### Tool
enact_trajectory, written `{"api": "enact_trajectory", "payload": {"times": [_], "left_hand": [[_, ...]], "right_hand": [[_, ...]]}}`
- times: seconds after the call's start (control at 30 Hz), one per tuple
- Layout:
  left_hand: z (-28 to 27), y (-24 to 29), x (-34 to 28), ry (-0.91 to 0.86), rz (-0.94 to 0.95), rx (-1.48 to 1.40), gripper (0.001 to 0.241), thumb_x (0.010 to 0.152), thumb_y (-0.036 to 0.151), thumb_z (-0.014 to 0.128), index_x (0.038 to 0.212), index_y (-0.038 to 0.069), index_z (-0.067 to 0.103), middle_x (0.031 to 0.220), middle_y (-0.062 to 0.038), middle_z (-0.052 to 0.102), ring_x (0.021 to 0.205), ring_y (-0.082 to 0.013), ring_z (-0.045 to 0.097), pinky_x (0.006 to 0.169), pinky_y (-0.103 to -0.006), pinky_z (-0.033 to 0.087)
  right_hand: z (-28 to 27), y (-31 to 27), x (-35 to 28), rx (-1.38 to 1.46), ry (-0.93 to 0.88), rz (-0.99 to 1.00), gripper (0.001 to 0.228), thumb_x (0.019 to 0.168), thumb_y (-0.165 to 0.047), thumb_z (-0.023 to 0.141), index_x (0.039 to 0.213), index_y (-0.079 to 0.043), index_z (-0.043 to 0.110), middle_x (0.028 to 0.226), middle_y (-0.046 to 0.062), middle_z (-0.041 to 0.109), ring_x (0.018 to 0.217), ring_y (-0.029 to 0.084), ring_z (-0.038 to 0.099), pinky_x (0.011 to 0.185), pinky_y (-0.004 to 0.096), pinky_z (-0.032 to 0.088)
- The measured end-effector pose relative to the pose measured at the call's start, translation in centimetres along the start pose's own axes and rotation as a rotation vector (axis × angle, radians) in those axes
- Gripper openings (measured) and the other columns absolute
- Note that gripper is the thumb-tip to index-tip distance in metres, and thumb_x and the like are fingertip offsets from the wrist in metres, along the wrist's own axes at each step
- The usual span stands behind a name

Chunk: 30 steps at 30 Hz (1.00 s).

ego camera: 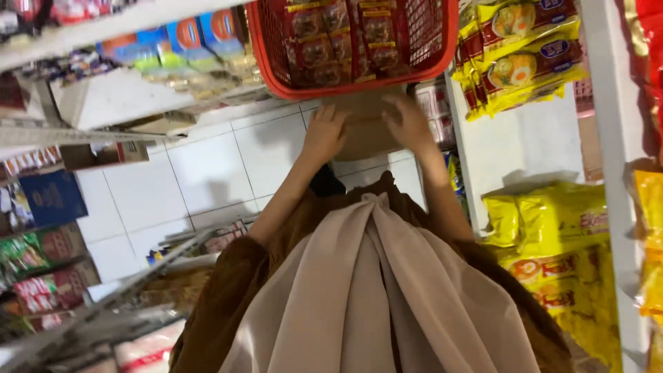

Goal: The person picks up noodle packets from a red basket and places them onto a shelf, arranging them alongside other similar food items.

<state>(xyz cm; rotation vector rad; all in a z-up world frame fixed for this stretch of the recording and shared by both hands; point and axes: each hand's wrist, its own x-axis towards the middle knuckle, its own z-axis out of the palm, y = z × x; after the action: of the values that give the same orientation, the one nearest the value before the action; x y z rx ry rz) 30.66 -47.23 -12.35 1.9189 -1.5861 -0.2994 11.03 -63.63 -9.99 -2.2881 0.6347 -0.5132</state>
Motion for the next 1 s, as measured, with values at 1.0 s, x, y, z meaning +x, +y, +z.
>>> {"api": "enact_trajectory", "payload": {"times": [1.0], "left_hand": [[10.4,-13.6,6.5,-0.479,-0.116,-0.476,0.069,0.095,0.025,0.064,0.156,0.009,0.035,0.151,-0.023,0.045,0.141,-0.0391,0.043,0.118,-0.0528,0.033]], "right_hand": [[5.2,12.6,19.4,0.007,-0.777,0.959,0.051,0.101,-0.044,0.049,0.135,-0.007,0.057,0.112,0.019,0.065,0.095,0.032,0.057,0.094,0.054,0.049]]}}
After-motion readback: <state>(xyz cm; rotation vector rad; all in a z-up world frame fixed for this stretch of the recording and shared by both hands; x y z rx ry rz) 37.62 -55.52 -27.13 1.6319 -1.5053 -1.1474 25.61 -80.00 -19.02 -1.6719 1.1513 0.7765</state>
